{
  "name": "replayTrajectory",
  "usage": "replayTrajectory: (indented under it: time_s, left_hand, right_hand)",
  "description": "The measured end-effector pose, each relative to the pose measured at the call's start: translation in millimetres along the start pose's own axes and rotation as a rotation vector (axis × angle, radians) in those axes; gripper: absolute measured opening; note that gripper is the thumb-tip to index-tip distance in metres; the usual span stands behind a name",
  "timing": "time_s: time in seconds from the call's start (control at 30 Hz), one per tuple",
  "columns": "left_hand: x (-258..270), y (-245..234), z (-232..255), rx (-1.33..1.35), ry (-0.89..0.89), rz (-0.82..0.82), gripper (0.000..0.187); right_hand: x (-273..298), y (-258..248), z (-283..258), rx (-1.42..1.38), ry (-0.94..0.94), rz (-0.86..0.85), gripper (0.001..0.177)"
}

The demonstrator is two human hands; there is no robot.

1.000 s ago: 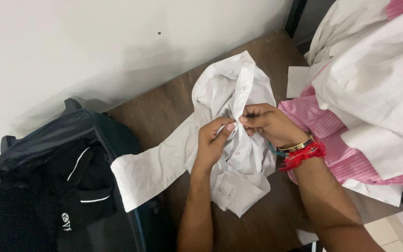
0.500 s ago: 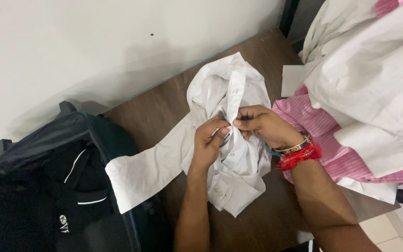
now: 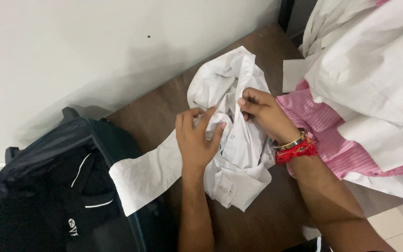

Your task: The person removes a white shirt, a pink shirt, and a black shirt from a suitcase, unfolding each garment and placing it on a wooden surface.

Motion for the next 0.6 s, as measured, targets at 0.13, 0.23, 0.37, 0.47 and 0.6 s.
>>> replayTrajectory:
  time_s: [0.13, 0.23, 0.37, 0.47, 0.6]
  left_hand:
    - [-4, 9, 20, 0.079, 0.218, -0.232, 0.054]
    - [5, 28, 7, 0.312, 0.002, -0.368, 0.056]
    - [19, 29, -13, 0.290, -0.223, -0.257, 0.057]
    - [21, 27, -16, 0.406, -0.075, -0.290, 0.027]
    - [24, 34, -22, 0.479, -0.250, -0.335, 0.022]
  right_hand:
    - [13, -1, -17, -0.075, -0.160, -0.017, 0.022]
    - [17, -4, -24, -0.164, -0.251, 0.007, 0.017]
    - [22, -11, -30, -0.319, -0.388, 0.032, 0.016]
    - [24, -15, -33, -0.365, -0.434, 0.024, 0.015]
    - [25, -7, -41, -0.320, -0.416, 0.097, 0.017]
Point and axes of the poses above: each hand's wrist, its own x-axis away from the middle knuckle, its own y-axis out of the palm, z = x × y, the point moved 5 cm from there along -x, towards the middle knuckle, and after that the axes turned 7 degrees about y, right-handed, at the moved point
